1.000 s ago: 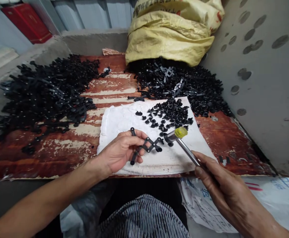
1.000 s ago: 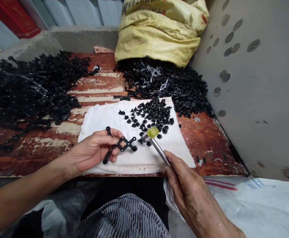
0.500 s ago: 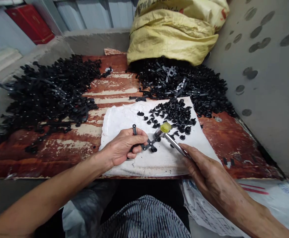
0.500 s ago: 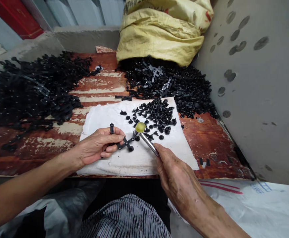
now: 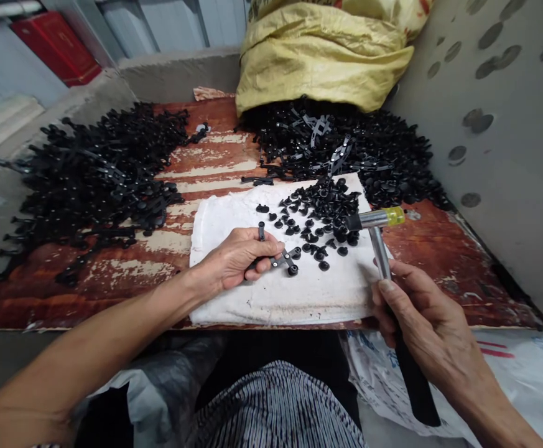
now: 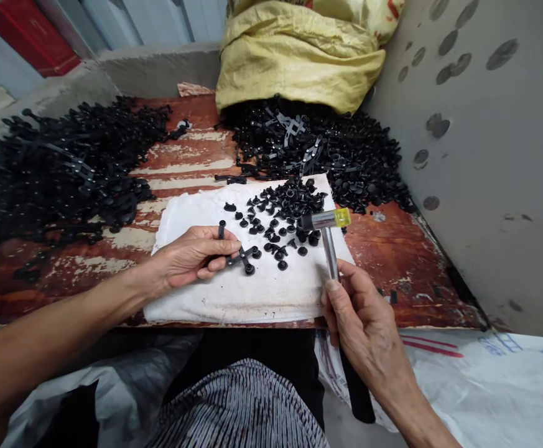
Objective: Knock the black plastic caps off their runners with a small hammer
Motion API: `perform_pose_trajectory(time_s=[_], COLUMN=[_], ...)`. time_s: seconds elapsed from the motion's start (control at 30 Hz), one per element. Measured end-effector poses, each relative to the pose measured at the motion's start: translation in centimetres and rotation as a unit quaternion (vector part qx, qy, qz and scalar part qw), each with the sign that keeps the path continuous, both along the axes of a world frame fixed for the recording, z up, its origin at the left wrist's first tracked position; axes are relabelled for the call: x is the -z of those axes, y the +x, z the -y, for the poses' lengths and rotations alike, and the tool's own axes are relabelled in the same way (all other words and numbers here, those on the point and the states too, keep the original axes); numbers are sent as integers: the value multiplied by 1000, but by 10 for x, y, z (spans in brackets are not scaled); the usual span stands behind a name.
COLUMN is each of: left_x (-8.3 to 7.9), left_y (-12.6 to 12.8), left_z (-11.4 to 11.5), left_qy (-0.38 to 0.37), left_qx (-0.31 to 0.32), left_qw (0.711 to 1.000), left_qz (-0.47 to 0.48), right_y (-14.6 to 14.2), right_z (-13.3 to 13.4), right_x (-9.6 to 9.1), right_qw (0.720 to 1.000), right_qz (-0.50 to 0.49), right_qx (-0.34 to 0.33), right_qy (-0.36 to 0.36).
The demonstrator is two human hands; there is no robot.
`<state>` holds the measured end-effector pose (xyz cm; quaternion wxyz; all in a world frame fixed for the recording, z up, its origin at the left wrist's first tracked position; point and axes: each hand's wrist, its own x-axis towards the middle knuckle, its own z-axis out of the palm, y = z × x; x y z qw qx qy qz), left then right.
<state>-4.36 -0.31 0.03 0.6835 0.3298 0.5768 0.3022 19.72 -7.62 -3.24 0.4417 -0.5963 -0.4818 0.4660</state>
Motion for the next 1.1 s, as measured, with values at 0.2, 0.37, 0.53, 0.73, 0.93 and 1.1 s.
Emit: perform_pose_trajectory(time_s=[0.2, 0.37, 0.53, 0.73, 0.93, 1.1], left_x=[0, 0, 1, 1, 0, -2], left_y=[2, 4, 3, 3, 4, 7], left_z=[0, -1, -2, -2, -2, -6], left_qy=[15, 7, 7, 11, 13, 15], left_qx=[-2, -6, -3, 0, -5, -4], left_qw=[1000, 1000, 1000, 1000, 1000, 999], left_qz=[-14, -12, -13, -13, -26, -44], right_y=[4, 2, 2, 2, 2, 2], right_z=[1, -2, -2, -2, -2, -3], right_x=[1, 0, -1, -4, -3, -2], right_qw=[1000, 1000, 1000, 999, 999, 999], right_qz=[-5, 8, 12, 14, 15, 25], right_qx=[-20, -22, -23, -27, -31, -37], right_qy=[5, 20, 10, 12, 18, 26])
